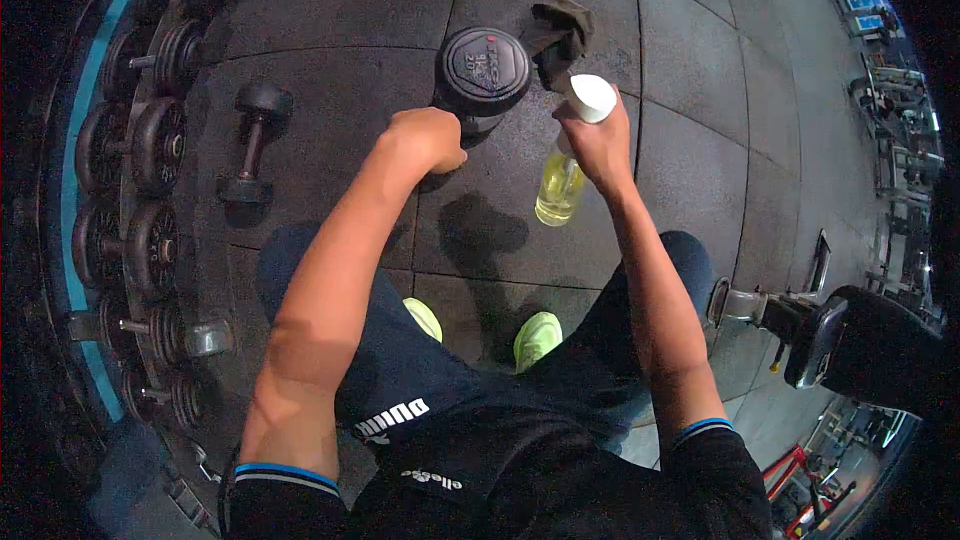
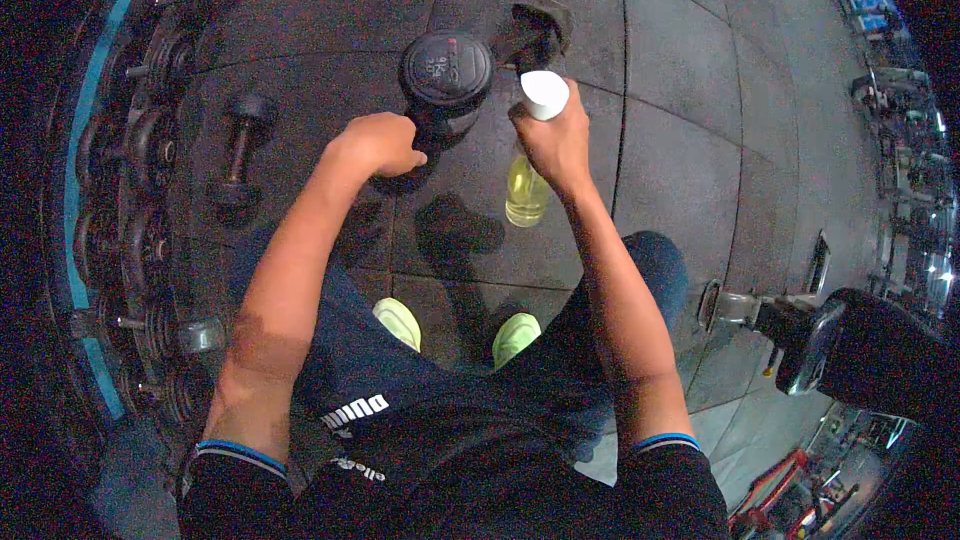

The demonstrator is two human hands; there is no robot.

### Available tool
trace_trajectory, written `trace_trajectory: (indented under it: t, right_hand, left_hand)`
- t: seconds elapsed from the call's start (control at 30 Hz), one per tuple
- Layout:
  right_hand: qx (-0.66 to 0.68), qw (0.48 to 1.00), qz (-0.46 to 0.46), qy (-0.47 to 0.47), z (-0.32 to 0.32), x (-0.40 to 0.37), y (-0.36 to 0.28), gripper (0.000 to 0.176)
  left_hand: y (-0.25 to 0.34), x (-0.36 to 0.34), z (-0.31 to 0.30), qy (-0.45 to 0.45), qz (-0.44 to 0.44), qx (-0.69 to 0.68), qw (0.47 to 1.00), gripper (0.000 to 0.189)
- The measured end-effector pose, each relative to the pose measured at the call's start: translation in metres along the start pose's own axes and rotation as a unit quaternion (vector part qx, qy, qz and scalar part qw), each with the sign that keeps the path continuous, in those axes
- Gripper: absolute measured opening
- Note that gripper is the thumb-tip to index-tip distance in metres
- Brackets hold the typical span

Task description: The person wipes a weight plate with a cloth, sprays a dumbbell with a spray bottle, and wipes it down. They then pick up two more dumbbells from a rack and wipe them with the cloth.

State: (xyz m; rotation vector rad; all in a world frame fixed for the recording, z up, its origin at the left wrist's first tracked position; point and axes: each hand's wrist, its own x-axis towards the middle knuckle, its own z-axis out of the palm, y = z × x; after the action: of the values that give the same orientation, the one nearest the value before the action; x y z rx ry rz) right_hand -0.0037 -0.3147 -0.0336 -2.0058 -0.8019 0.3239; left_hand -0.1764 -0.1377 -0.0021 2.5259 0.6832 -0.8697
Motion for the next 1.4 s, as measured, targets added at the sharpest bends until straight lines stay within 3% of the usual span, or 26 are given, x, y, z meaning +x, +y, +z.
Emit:
trace_trajectory:
  t: [0.17,0.27,0.57,0.77,0.97,1.1,1.17,1.2,1.23,1.4]
  right_hand:
    - [0.036,0.998,0.015,-0.046,-0.003,-0.006,-0.021,0.026]
    - [0.029,0.998,-0.038,-0.03,0.0,-0.004,-0.019,0.023]
    - [0.021,0.998,0.006,-0.051,0.007,-0.004,-0.021,0.02]
    - [-0.014,0.999,-0.005,-0.034,0.005,-0.009,-0.03,0.022]
    - [0.026,0.997,0.064,-0.041,0.001,-0.009,-0.031,0.026]
    - [0.107,0.992,-0.016,-0.06,0.004,-0.006,-0.003,0.022]
    - [0.127,0.99,-0.029,-0.051,-0.002,-0.004,0.004,0.026]
    - [0.154,0.987,0.004,-0.052,-0.009,-0.001,0.007,0.038]
    - [0.198,0.98,-0.014,-0.018,-0.015,0.004,0.017,0.041]
    - [0.071,0.986,0.074,0.134,-0.081,0.05,0.101,0.031]
  left_hand:
    - [0.001,0.006,0.007,-0.012,0.009,0.006,1.0,0.047]
    - [0.005,0.004,0.011,-0.033,0.037,0.004,0.999,0.049]
    - [0.016,0.005,0.038,-0.11,0.062,0.031,0.992,0.051]
    - [0.024,-0.001,0.038,-0.124,0.057,0.046,0.99,0.05]
    - [0.033,0.001,0.033,-0.161,0.047,0.061,0.984,0.046]
    - [0.035,0.003,0.037,-0.141,0.067,0.066,0.986,0.046]
    - [0.036,0.004,0.036,-0.129,0.077,0.068,0.986,0.047]
    - [0.037,0.004,0.036,-0.118,0.084,0.067,0.987,0.049]
    - [0.038,0.004,0.034,-0.107,0.091,0.066,0.988,0.051]
    - [0.044,0.008,0.03,-0.111,0.103,0.053,0.987,0.052]
